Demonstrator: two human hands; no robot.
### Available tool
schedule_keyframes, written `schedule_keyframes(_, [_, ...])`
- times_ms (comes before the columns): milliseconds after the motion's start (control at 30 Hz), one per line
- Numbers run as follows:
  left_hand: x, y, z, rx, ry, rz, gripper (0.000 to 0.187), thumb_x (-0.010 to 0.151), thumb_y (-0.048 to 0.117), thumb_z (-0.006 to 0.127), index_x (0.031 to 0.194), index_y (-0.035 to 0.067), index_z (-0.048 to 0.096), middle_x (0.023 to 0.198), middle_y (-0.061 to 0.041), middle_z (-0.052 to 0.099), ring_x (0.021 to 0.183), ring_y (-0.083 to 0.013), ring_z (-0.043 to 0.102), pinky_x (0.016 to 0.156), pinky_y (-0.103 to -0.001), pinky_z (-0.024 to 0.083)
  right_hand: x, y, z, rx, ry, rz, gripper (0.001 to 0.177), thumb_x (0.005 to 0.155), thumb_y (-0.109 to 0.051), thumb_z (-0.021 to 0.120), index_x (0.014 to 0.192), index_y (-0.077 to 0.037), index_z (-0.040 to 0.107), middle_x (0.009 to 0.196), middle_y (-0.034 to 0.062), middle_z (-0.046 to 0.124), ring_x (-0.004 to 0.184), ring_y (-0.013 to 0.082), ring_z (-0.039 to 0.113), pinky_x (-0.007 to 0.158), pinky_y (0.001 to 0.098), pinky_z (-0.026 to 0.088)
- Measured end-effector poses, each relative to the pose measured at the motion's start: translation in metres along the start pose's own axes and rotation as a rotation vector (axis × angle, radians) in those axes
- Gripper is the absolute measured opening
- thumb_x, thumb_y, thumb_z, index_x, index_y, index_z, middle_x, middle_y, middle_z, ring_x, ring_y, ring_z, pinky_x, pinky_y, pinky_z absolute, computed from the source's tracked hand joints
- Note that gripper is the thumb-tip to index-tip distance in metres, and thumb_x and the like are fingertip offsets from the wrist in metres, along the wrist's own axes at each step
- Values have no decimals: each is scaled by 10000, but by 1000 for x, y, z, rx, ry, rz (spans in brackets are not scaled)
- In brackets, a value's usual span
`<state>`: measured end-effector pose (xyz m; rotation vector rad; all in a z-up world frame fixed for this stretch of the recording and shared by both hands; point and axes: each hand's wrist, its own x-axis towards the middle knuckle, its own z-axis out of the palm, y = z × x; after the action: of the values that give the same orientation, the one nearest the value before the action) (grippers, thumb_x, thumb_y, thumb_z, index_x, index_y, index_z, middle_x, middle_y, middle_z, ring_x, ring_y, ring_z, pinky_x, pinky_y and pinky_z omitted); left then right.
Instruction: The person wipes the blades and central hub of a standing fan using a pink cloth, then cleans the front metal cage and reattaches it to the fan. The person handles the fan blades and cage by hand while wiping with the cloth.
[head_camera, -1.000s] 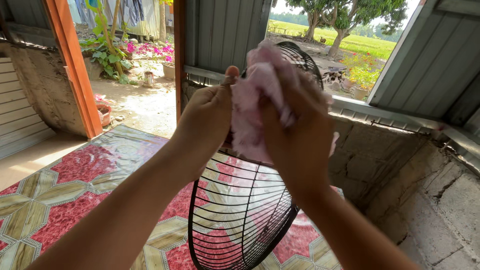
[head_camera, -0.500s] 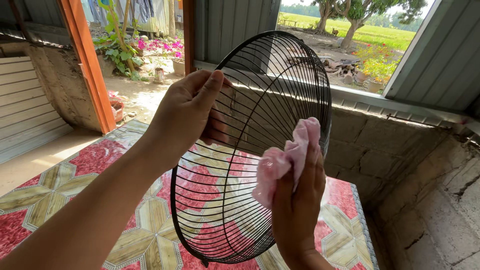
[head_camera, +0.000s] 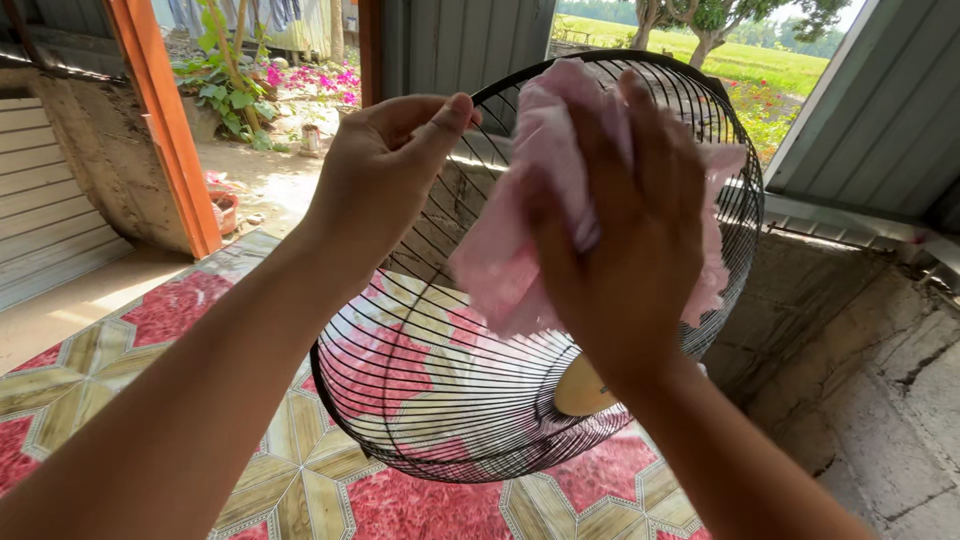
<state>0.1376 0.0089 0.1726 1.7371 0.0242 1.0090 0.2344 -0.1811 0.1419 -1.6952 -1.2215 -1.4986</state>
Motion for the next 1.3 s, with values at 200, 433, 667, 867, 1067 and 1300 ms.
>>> schedule_keyframes(200, [4,2,-3,49,66,-22,328,1003,376,635,936,91,784,515,116,426,434,-2,350,396,-225,261,-60,-28,-14,-32,-83,85,607,1045,-399,593,1550,-81,484,1632,219,406,1513,474,398,1269,570,342])
schedule_keyframes(433, [-2,5,0,171,137,33,307,1008,346,631,902,102,785,529,74,419,468,-29,360,434,-273,270,-71,-22,-4,-41,-78,79,548,1091,-362,600,1566,-113,485,1647,189,395,1522,439,401,1278,542,353])
schedule_keyframes(667, [9,13,14,513,161,92,351,911,299,438,984,159,751,596,-25,641,581,-187,656,589,-385,481,-3,6,-2,-74,7,16,494,1137,-326,606,1581,-146,485,1663,160,385,1531,403,404,1286,513,364])
schedule_keyframes(867, [15,15,12,556,184,175,399,928,308,393,811,145,737,633,-8,635,593,-189,630,572,-384,455,-22,-20,-19,-103,-30,-31,525,1061,-317,652,1562,-190,561,1662,127,429,1536,424,407,1241,534,377])
schedule_keyframes(1067, [-1,18,-1,598,180,18,747,915,712,585,516,88,492,449,1,442,414,-130,420,470,-360,356,-15,-37,-21,-107,-50,-32,569,953,-336,663,1499,-185,607,1616,130,450,1491,418,413,1209,585,338])
schedule_keyframes(1300, [-11,43,-36,663,266,-53,742,877,755,599,466,147,490,411,52,414,385,-99,414,463,-341,359,11,-59,-13,49,2,-85,564,983,-344,699,1509,-167,599,1627,151,446,1466,419,423,1221,530,370])
